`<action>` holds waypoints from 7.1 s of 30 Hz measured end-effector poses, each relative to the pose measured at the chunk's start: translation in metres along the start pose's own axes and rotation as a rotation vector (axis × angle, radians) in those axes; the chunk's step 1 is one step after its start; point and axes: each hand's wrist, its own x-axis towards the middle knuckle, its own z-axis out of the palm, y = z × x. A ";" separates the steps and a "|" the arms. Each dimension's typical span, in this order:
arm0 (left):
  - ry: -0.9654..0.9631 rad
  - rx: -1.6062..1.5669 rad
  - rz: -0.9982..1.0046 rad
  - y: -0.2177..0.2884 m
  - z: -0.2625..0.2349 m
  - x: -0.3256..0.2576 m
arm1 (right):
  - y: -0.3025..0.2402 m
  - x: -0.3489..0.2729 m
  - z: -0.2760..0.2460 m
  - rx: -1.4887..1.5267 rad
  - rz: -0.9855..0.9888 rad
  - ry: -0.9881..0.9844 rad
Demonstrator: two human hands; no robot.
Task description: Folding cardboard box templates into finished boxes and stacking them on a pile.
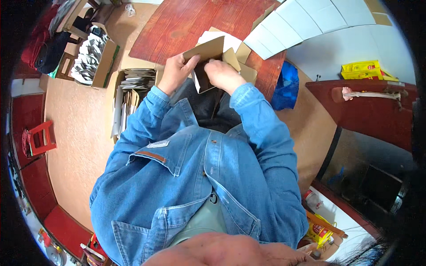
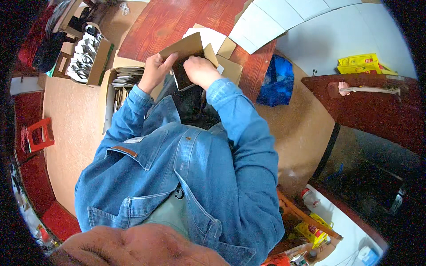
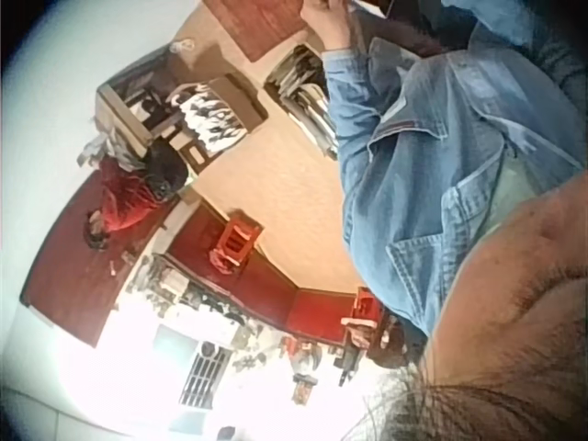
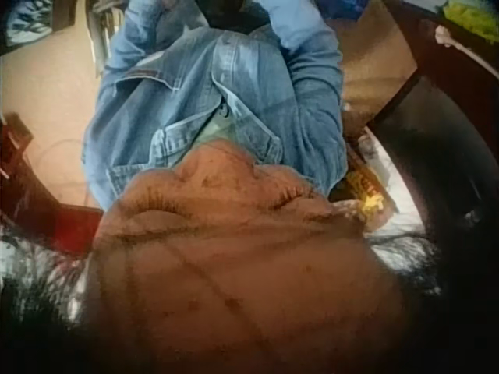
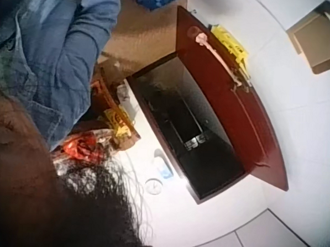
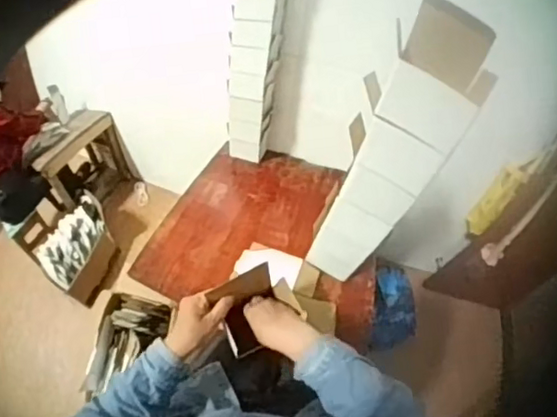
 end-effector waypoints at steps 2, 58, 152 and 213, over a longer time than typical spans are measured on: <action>-0.035 -0.017 -0.013 -0.001 -0.004 -0.002 | -0.003 -0.025 -0.026 0.174 -0.102 0.342; 0.079 -0.176 0.568 0.380 0.039 0.212 | 0.088 -0.193 -0.429 -0.291 0.356 1.089; 0.117 0.079 0.247 0.138 -0.081 0.338 | 0.362 0.297 -0.080 0.557 0.470 0.985; -0.038 -0.153 0.080 -0.112 0.133 0.493 | 0.340 0.249 -0.055 0.472 0.553 0.891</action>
